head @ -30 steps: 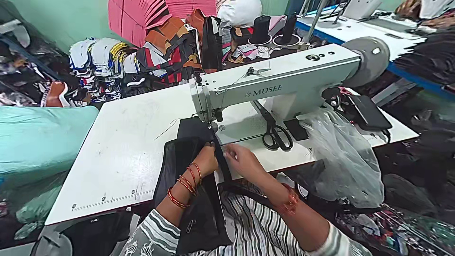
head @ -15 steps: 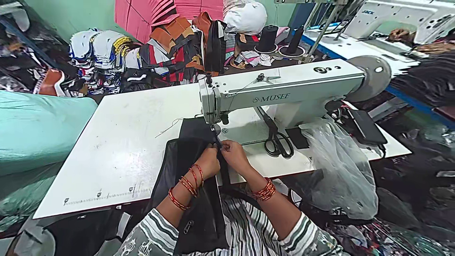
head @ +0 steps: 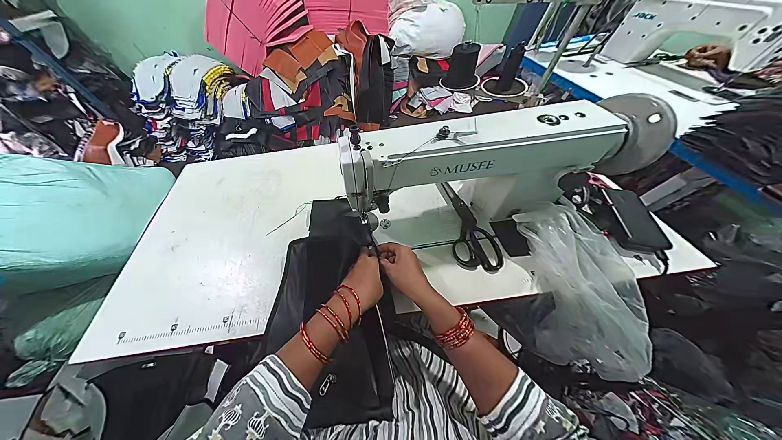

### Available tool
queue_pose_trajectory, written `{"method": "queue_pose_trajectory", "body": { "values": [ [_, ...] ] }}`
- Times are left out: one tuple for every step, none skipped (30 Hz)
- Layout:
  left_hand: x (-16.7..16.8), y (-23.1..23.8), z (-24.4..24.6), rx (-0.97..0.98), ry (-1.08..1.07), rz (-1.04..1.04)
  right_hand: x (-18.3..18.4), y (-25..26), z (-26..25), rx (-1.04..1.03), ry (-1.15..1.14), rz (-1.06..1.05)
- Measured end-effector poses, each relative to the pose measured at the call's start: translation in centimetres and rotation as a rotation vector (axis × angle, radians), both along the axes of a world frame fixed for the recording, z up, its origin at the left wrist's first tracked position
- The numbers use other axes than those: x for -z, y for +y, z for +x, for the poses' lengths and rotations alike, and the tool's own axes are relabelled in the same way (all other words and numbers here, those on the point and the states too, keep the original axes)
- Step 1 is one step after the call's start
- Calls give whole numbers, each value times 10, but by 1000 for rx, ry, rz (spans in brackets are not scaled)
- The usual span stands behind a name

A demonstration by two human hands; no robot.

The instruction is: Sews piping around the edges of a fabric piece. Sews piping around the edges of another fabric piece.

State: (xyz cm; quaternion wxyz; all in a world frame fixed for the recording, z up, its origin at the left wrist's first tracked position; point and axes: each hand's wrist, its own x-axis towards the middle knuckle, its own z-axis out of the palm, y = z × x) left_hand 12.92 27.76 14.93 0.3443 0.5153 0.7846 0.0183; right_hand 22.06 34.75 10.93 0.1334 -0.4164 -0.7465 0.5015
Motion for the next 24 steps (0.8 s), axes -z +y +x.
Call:
{"method": "queue_pose_trajectory", "body": {
  "values": [
    [0, 0, 0, 3, 0, 0, 0, -1, 0, 4, 6, -6],
    [0, 0, 0, 6, 0, -3, 1, -1, 1, 7, 13, -11],
    [0, 0, 0, 6, -1, -4, 2, -1, 2, 13, 23, -10],
    [0, 0, 0, 5, -3, -7, 2, -2, 2, 19, 33, -7],
    [-1, 0, 0, 6, -5, -7, 2, -2, 2, 24, 38, -6],
    [-1, 0, -1, 8, -5, -7, 2, -3, 2, 28, 43, -2],
    [-1, 0, -1, 9, -7, -9, 2, -3, 2, 30, 44, 0],
    [-1, 0, -1, 12, -9, -12, 3, -3, 2, 31, 45, 1],
    [-2, 0, -1, 11, -12, -12, 4, -4, 3, 33, 47, 2],
    [-1, 0, -1, 9, -15, -11, 4, -4, 3, 34, 47, 1],
    [-2, 0, -1, 6, -19, -12, 5, -4, 3, 35, 47, -1],
    [-2, 0, -2, 6, -21, -13, 5, -4, 4, 36, 48, -1],
    [-2, 0, -2, 3, -23, -12, 6, -5, 4, 38, 51, -1],
    [-2, 0, -2, 3, -24, -13, 6, -5, 4, 38, 53, -6],
    [-2, 0, -2, 2, -26, -16, 6, -5, 4, 38, 55, -7],
    [-2, 0, -2, 2, -27, -17, 7, -5, 4, 39, 59, -7],
    [-2, 0, -2, 2, -28, -19, 7, -5, 5, 41, 64, -9],
    [-2, 0, -2, 3, -28, -21, 8, -5, 5, 43, 71, -10],
    [-2, 0, -2, 6, -27, -23, 8, -5, 5, 45, 79, -12],
    [-2, 0, -2, 8, -26, -23, 8, -5, 5, 45, 85, -13],
    [-2, 0, -2, 8, -28, -23, 8, -5, 5, 46, 88, -15],
    [-2, 0, -2, 8, -29, -26, 8, -5, 5, 47, 90, -16],
    [-2, 0, -2, 7, -31, -27, 8, -5, 5, 47, 90, -15],
    [-2, 0, -2, 7, -31, -26, 8, -5, 5, 44, 88, -13]
  ]
}}
